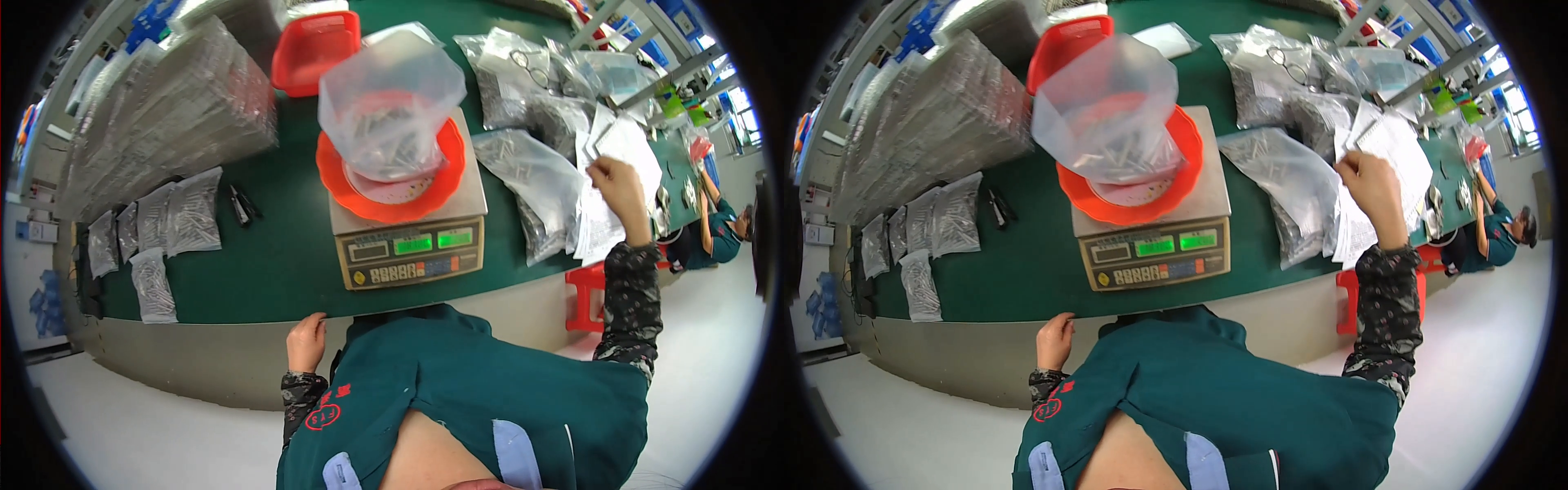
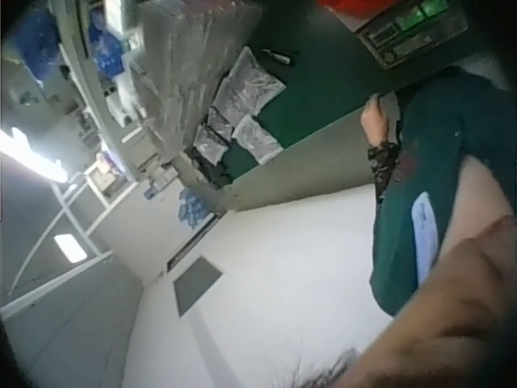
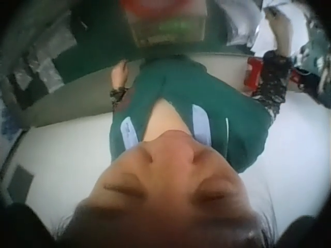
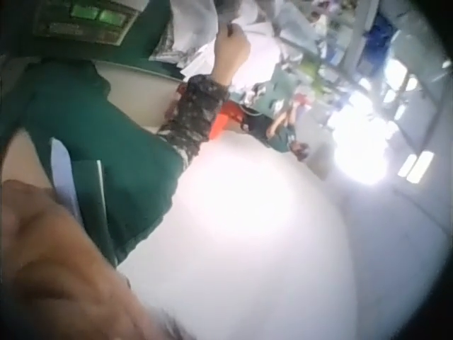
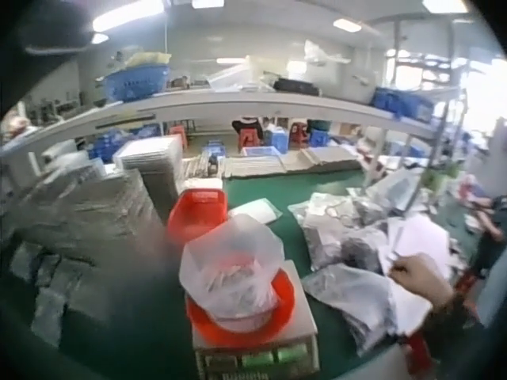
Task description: Bagging, weighing, and stapling small metal components at a factory workbench.
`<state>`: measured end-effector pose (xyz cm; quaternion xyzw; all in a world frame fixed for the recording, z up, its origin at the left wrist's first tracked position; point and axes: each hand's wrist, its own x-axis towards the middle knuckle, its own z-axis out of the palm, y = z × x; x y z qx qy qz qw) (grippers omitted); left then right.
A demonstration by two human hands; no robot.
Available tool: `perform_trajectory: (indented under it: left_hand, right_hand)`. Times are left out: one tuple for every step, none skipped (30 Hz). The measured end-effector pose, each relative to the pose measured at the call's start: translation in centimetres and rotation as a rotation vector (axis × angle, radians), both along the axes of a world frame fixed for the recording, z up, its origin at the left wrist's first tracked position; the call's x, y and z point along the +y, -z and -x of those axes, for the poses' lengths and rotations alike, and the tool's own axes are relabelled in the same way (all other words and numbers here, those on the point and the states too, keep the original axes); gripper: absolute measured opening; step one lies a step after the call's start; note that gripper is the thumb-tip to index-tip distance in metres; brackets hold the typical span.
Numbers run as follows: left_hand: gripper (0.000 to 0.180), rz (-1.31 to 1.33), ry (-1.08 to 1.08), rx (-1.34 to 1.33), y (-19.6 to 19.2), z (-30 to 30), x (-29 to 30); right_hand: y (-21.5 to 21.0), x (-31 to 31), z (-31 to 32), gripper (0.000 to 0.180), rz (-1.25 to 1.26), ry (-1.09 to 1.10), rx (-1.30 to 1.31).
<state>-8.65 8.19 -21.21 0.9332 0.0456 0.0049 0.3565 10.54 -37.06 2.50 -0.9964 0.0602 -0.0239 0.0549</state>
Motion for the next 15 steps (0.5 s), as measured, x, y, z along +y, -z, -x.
perform_trajectory:
  left_hand:
    - [0.013,0.008,0.022,-0.002,0.1,-0.2,0.1]
    - [0.013,0.018,0.040,-0.002,0.2,-0.3,0.3]
    - [0.013,0.024,0.032,-0.006,0.3,-0.3,0.7]
    - [0.013,0.025,0.018,-0.016,0.3,-0.5,1.0]
    - [0.013,0.035,0.021,-0.039,0.1,-0.7,1.2]
    - [0.013,0.042,0.040,-0.069,-0.3,-1.1,1.3]
    - [0.012,0.058,0.041,-0.071,-0.2,-1.2,1.6]
    - [0.012,0.058,0.038,-0.079,-0.2,-1.0,1.9]
    - [0.012,0.038,0.026,-0.103,-0.2,-0.7,2.1]
    - [0.012,0.019,0.019,-0.131,-0.2,-0.4,2.4]
    - [0.012,0.021,0.014,-0.126,0.2,-0.1,2.8]
    - [0.012,0.027,0.017,-0.134,0.5,0.2,3.1]
    - [0.012,0.034,0.000,-0.127,0.8,0.5,3.4]
    - [0.012,0.041,-0.035,-0.113,1.2,1.0,3.8]
    - [0.012,0.077,-0.072,-0.048,1.7,1.6,4.3]
  right_hand:
    - [-2.1,3.4,-0.1,0.016,-0.154,-0.140,-0.118]
    - [-3.8,7.4,-0.4,0.013,-0.305,-0.286,-0.231]
    - [-5.0,11.0,-0.9,0.011,-0.350,-0.433,-0.278]
    - [-5.7,14.4,-1.6,0.010,-0.390,-0.576,-0.323]
    - [-5.9,17.1,-2.6,0.010,-0.337,-0.745,-0.376]
    - [-6.4,19.1,-3.4,0.011,-0.276,-0.900,-0.436]
    - [-6.1,20.9,-4.9,0.011,-0.147,-0.963,-0.413]
    - [-5.3,22.6,-6.6,0.012,-0.020,-1.028,-0.384]
    - [-4.4,24.0,-8.3,0.015,0.106,-1.063,-0.266]
    - [-3.4,25.1,-9.4,0.018,0.235,-1.086,-0.148]
    - [-2.5,26.0,-10.0,0.019,0.354,-1.009,0.055]
    - [-1.4,26.6,-10.5,0.020,0.468,-0.921,0.257]
    - [0.3,26.1,-10.8,0.022,0.343,-0.835,0.220]
    - [1.1,26.3,-10.8,0.024,0.218,-0.769,0.186]
    - [1.2,26.6,-10.7,0.027,0.267,-0.722,0.237]
